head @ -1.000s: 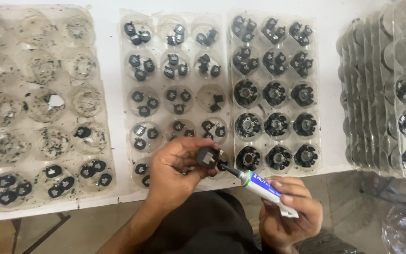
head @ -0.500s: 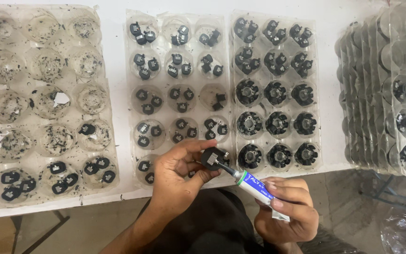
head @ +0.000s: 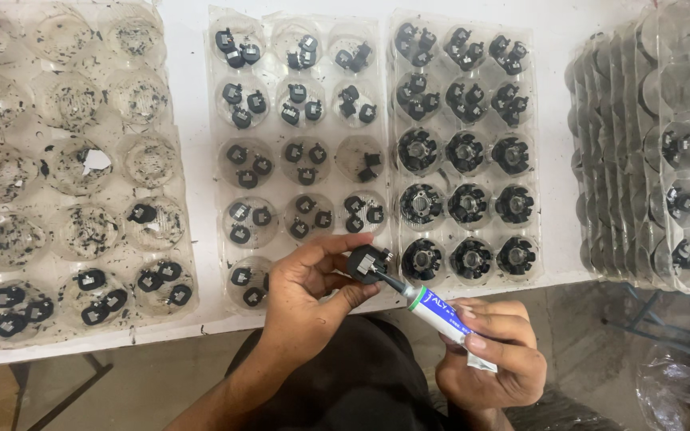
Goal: The person picks black rotor-like components from plastic trays one at a time and squeezes adhesive from a tube onto each component's hub area, then places the treated component back into the tray. Near the end they wipe the adhesive tube with a cloth and continue treating more components.
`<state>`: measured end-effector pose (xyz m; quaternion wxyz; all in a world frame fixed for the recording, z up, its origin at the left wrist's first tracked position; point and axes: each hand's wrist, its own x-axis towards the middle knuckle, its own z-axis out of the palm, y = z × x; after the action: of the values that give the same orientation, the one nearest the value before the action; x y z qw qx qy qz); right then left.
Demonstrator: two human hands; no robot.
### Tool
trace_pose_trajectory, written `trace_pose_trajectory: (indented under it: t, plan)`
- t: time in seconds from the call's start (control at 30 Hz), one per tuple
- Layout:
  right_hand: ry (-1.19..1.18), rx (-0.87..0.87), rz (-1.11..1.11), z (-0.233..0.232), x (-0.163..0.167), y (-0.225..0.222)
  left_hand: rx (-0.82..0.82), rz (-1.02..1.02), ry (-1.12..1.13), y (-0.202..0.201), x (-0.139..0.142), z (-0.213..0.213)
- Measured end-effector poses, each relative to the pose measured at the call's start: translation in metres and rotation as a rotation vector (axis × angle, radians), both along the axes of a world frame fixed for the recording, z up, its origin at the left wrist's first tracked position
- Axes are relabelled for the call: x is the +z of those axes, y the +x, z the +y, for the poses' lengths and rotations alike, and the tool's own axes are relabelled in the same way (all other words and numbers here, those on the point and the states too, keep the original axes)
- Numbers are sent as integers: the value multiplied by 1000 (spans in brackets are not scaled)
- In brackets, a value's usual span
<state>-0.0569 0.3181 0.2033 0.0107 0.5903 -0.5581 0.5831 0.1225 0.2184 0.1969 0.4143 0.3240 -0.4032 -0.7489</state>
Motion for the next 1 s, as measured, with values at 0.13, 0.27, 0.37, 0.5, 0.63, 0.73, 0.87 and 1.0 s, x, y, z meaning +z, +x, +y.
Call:
trace_pose_trajectory:
  t: [0.13,0.27,0.37,0.5,0.63,0.73,0.87,1.0]
  plan:
    - [-3,-8,6,2,-1,0,5,-8,10,0,-3,1]
    - [12,-6,18,4,-1,0,11,1,10,0,-6,2]
    - [7,-12,15,3,-1,1,14,13,19,-1,-9,3]
    - [1,-13,13,1,1,4,9,73,103,-6,-15,7]
    - [50,-20,-57,5,3,7,-26,133,237,-14,-22,13]
    - [9,-7,-215,12,-1,5,-54,189,241,-20,-27,20]
    - [-85,-2,-410,30,-4,-3,-150,145,204,-24,-32,26]
    - [-91,24,-396,48,-1,-11,-264,81,151,-25,-41,31]
